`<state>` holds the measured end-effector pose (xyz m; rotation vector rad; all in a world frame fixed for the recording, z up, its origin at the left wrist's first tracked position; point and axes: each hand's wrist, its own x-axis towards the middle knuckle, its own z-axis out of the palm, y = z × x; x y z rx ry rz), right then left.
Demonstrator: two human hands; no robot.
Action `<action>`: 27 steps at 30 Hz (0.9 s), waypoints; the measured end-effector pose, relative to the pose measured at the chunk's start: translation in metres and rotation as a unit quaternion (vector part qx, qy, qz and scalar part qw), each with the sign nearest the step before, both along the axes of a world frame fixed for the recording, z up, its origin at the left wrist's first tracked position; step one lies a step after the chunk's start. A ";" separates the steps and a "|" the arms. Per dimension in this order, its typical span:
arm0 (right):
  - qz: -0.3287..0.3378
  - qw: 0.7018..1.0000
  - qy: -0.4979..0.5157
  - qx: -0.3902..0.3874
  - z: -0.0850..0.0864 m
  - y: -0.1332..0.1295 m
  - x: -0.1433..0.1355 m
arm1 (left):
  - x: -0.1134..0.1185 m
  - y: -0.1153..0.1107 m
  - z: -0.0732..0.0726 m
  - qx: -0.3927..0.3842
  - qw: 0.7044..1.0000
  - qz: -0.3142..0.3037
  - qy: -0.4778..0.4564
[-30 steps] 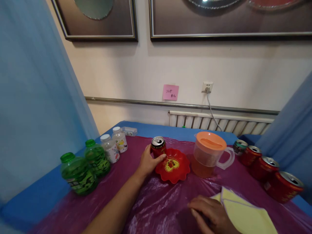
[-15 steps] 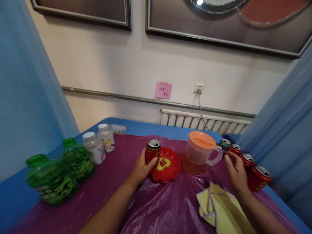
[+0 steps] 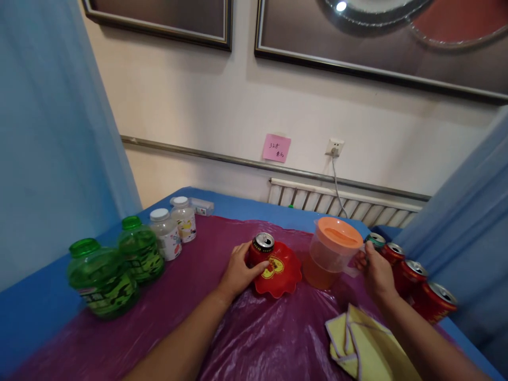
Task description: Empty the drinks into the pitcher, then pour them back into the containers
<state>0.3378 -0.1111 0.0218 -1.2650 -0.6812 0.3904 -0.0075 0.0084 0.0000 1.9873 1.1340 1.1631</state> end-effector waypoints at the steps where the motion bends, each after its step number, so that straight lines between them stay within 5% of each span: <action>1: 0.009 0.999 0.033 0.005 0.002 0.002 0.000 | 0.000 0.000 0.000 0.001 1.000 0.006 0.006; 5: 0.011 0.994 0.112 0.003 0.012 0.011 -0.006 | 0.001 0.000 -0.003 0.004 1.000 -0.007 0.000; 14: 0.033 0.999 0.034 -0.023 0.043 0.019 -0.003 | 0.001 -0.006 0.000 -0.003 0.998 -0.005 0.057; 27: 0.102 0.977 -0.166 -0.085 0.126 0.012 -0.006 | 0.001 -0.010 0.005 0.043 0.992 -0.015 0.115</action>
